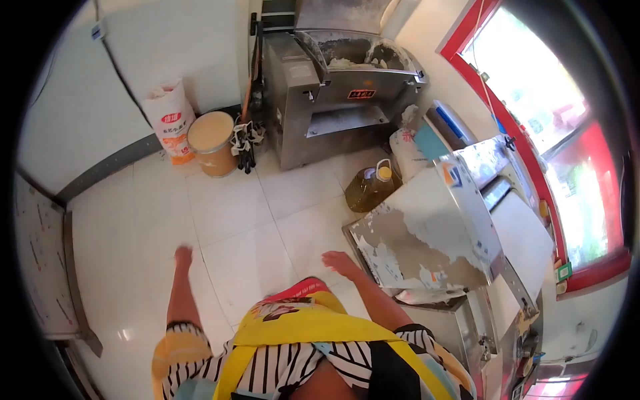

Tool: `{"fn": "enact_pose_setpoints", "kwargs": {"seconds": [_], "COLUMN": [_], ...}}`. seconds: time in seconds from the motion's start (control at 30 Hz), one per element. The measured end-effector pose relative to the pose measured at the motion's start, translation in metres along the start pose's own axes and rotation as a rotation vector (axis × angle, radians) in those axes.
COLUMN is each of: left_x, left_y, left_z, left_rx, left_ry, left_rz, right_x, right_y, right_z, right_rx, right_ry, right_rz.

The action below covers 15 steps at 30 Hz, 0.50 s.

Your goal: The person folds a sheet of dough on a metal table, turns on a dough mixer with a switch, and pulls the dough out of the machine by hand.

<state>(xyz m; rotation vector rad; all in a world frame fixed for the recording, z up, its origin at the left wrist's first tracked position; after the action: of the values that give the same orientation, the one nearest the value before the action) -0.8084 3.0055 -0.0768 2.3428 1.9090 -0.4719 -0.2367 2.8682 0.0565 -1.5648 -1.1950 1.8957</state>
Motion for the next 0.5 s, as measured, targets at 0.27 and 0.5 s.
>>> {"fn": "enact_pose_setpoints", "kwargs": {"seconds": [0.27, 0.5], "left_x": [0.306, 0.436], "left_y": [0.262, 0.282], "left_z": [-0.387, -0.476], "left_rx": [-1.048, -1.186], "left_ry": [0.181, 0.183], "left_rz": [0.499, 0.379], "right_x": [0.175, 0.279], "right_y": [-0.065, -0.273], "right_z": [-0.210, -0.393], "right_rx": [0.334, 0.093], "right_ry": [0.149, 0.246], "right_rz": [-0.030, -0.118]}}
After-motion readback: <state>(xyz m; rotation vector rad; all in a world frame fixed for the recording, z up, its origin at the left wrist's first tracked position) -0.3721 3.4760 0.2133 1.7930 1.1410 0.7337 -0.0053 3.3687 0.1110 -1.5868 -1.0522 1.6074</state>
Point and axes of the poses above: each hand's wrist, its own x-axis towards the middle knuckle, its own z-axis out of the palm, y = z × x, the point moved 5 cm from there along x, towards the middle knuckle, and after that the axes turned 11 degrees about -y, right-handed, at the moved point
